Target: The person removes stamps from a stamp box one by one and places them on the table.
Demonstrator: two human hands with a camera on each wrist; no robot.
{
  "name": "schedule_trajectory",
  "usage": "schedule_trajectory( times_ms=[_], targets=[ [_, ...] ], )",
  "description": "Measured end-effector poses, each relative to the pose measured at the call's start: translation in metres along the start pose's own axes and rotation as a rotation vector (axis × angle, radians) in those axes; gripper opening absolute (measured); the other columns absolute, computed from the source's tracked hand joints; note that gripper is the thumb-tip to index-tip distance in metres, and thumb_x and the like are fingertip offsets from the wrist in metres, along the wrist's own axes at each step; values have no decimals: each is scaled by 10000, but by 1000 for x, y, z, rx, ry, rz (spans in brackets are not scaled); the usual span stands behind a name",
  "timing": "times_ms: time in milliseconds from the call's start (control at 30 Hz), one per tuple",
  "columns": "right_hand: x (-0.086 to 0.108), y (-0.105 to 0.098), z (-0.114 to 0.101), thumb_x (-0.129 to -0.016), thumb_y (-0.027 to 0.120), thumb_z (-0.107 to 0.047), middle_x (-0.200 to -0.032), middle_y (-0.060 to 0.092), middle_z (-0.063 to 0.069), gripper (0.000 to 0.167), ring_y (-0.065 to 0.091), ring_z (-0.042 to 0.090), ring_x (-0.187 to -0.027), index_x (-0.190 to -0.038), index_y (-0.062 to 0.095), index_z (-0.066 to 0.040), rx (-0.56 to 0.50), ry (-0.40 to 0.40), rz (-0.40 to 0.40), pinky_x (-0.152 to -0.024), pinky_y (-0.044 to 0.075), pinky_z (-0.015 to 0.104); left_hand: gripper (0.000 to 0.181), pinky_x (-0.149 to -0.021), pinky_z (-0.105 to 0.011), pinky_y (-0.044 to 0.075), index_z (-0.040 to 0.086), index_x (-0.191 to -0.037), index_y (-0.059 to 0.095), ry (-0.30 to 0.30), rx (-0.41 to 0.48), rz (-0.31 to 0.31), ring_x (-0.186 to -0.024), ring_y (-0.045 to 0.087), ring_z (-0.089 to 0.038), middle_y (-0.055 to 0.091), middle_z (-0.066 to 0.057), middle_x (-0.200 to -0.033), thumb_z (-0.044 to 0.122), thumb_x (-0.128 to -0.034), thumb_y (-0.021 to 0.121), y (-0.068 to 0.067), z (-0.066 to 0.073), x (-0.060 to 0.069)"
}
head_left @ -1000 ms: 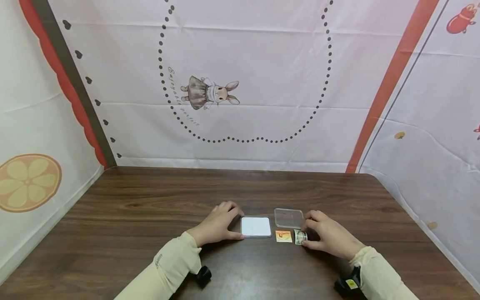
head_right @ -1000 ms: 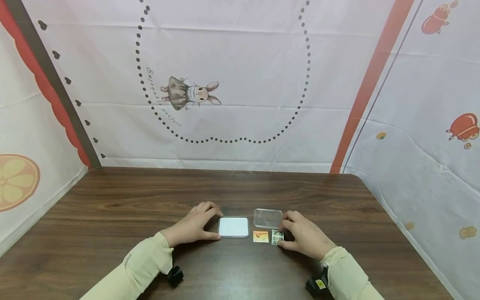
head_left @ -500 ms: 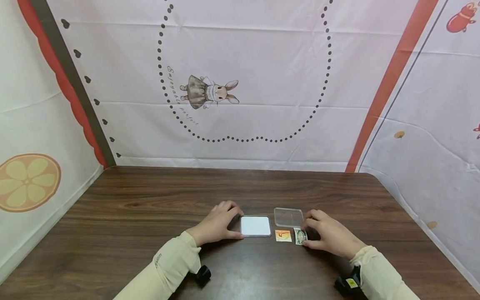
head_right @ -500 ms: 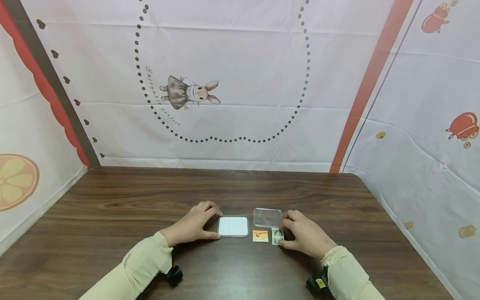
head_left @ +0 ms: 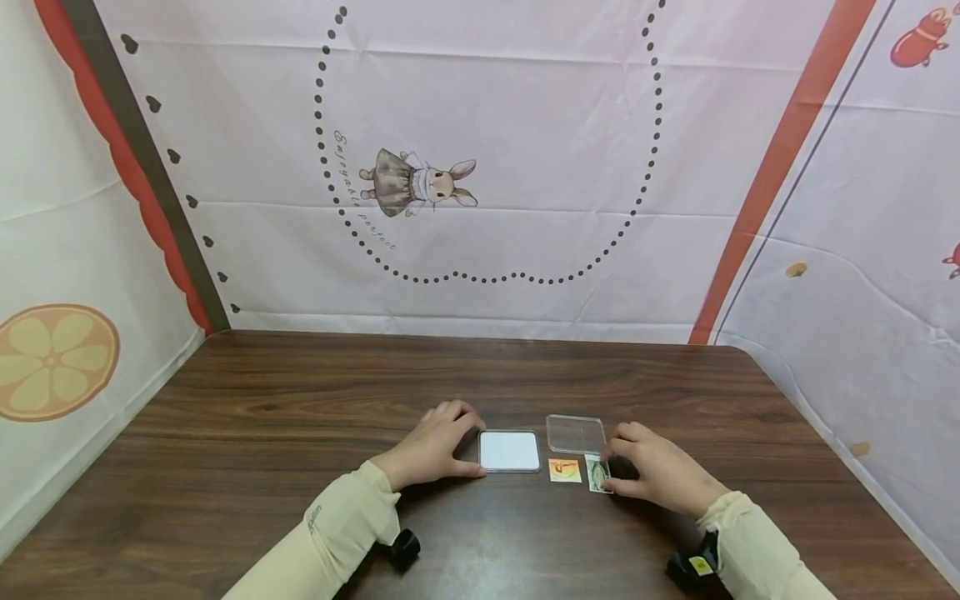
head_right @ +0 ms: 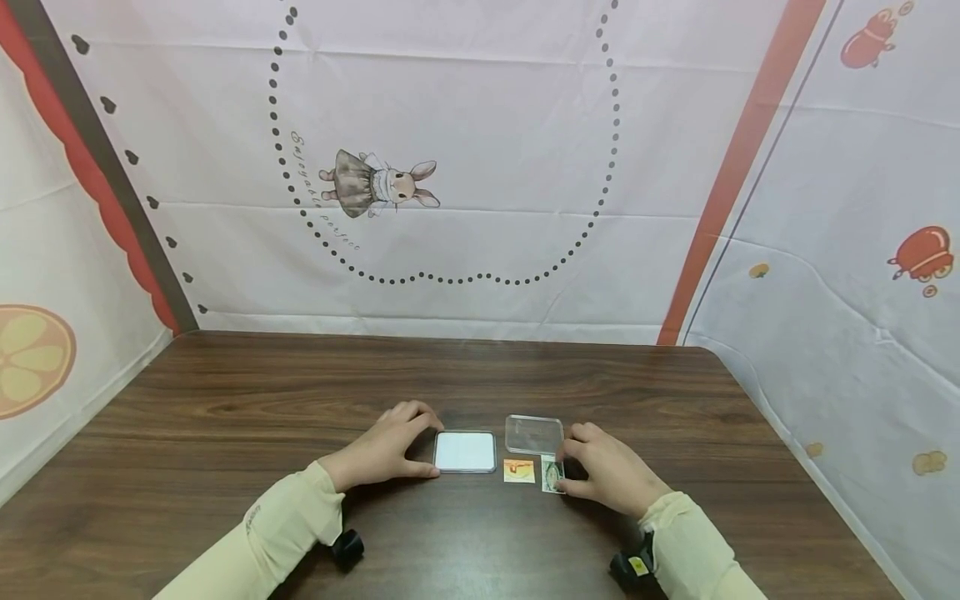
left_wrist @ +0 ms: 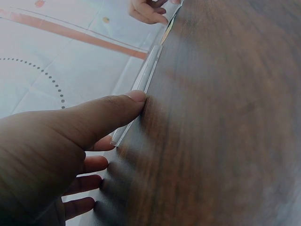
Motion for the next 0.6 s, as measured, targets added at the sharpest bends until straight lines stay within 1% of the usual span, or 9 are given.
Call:
schedule_trajectory(
  times_ms=[233,433,600],
  targets=[
    [2,1,0,-786,783,-335,-874,516,-96,223,479,21,-784,-921,693,-181,-5,-28,35,-669,471,238,521,-996,-494,375,148,-1207,585,14,1,5,-1191,469,-290,508,-75,-1243,423,-802,760,-1,2,-1],
    [2,3,3,-790,770,-352,-897,528,-104,239,497,17,-810,-942,694,-184,-20,12,4,-701,491,242,530,-1008,-499,368,150,-1222,581,12,14,-1,-1199,464,-292,501,-68,-1258,430,-806,754,0,1,-1],
    [2,4,2,-793,769,-349,-903,530,-96,239,490,18,-804,-945,690,-182,-24,12,-5,-698,488,242,531,-1018,-500,364,150,-1223,582,6,16,-3,-1208,462,-298,498,-70,-1270,435,-807,751,-1,1,0]
  ],
)
Point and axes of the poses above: each hand's wrist, its own x-axis away from the middle knuckle, its own y-axis out of the palm, z = x × y, the point moved 8 cm from there along -x, towards the middle knuckle
